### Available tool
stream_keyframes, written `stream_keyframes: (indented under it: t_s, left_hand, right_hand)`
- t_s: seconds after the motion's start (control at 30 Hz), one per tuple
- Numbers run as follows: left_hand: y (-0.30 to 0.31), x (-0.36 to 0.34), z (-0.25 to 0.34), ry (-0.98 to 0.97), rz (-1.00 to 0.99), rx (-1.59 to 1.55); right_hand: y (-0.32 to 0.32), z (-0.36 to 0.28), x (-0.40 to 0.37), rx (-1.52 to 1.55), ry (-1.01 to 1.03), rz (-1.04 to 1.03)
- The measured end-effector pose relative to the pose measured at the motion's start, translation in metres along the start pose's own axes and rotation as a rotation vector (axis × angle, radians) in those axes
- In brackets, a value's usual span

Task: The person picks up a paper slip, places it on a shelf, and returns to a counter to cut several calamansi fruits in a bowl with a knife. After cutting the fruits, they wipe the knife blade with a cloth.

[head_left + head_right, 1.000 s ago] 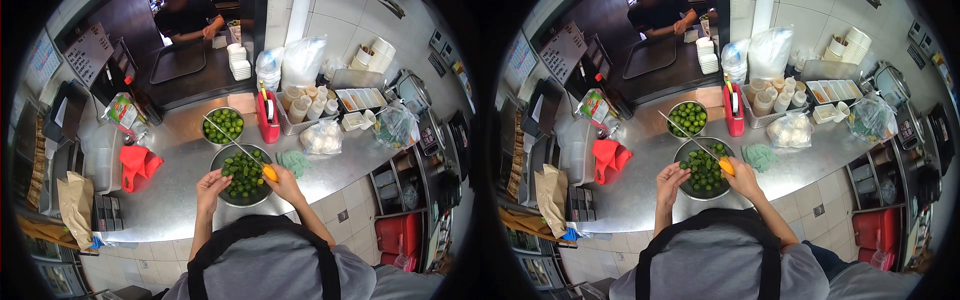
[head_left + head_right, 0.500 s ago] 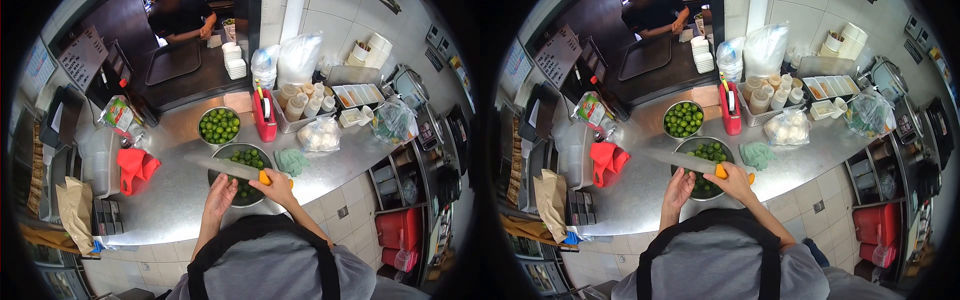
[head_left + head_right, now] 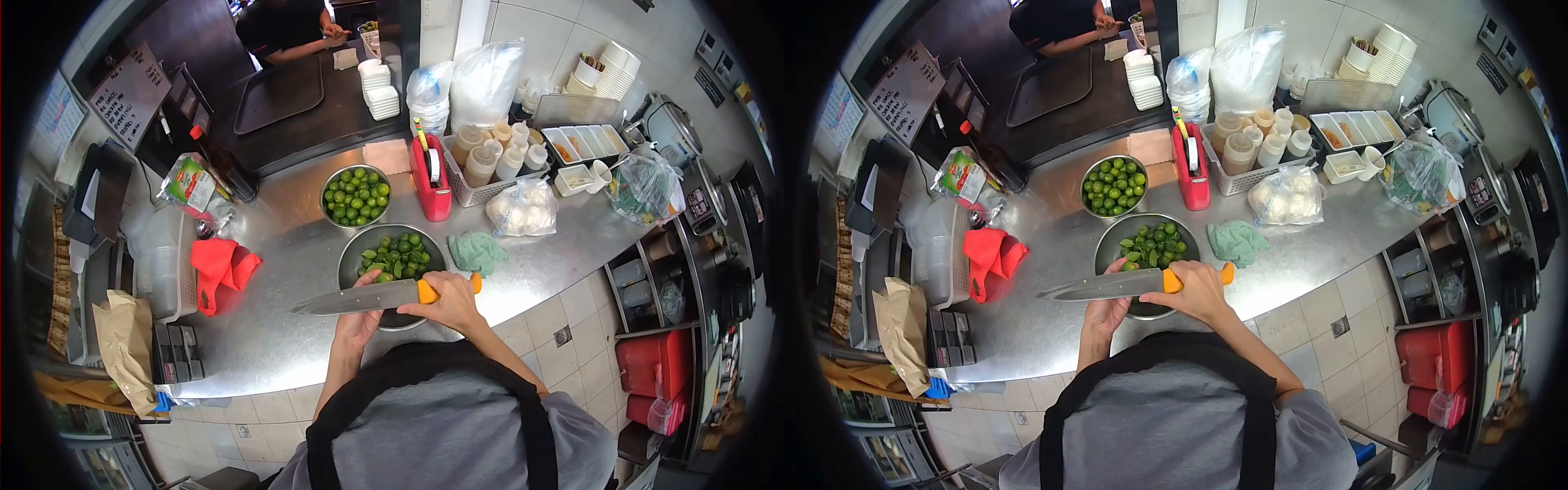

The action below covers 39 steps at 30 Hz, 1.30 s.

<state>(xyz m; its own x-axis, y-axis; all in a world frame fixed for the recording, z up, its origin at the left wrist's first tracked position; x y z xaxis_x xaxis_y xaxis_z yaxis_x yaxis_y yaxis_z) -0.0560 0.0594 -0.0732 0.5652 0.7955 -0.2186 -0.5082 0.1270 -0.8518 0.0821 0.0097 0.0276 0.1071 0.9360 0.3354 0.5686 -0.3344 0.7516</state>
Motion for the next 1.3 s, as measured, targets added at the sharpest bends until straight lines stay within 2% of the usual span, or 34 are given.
stream_keyframes:
  t_s: [0.4,0.53,0.63,0.73,0.83,1.03,1.13,1.23,1.3]
  left_hand:
    - [-0.001,-0.001,0.001,-0.048,0.039,0.087]
    - [-0.006,-0.001,0.010,-0.083,0.008,0.146]
    - [-0.008,-0.007,0.019,-0.143,0.086,0.174]
    - [-0.007,-0.001,-0.001,-0.057,0.007,0.125]
    - [-0.008,0.000,0.000,-0.050,-0.023,0.127]
    - [0.000,-0.006,0.007,-0.023,0.053,0.066]
    - [0.009,-0.003,0.006,0.060,0.078,0.063]
    - [0.019,0.019,0.025,0.033,0.134,0.222]
    - [0.015,0.051,0.064,-0.178,0.095,0.553]
  right_hand:
    - [0.000,-0.007,0.001,0.014,0.062,-0.007]
    - [0.003,0.005,0.002,-0.023,0.069,-0.001]
    - [-0.002,0.025,0.002,-0.022,0.004,-0.056]
    - [0.002,-0.004,0.004,0.011,0.134,0.015]
    - [0.005,-0.009,0.008,0.024,0.145,0.023]
    - [-0.005,0.030,0.005,-0.012,0.032,-0.035]
    - [-0.003,0.038,0.004,0.020,0.010,0.011]
    - [-0.015,0.051,0.003,0.037,-0.160,-0.211]
    - [-0.023,0.058,0.000,0.154,-0.254,-0.273]
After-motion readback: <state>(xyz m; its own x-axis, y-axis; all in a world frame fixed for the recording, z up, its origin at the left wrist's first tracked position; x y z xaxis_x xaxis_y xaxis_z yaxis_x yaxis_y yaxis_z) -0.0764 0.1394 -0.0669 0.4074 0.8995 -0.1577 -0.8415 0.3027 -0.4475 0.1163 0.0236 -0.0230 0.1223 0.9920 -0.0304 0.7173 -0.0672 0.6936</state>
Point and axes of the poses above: each hand's wrist, its own x-axis towards the middle knuckle, its own y-axis out of the back of the hand, z = x × y, the point moved 10 cm from there along x, towards the middle knuckle, and after that the axes turned 4 degrees about -x, right-handed, at the moved point
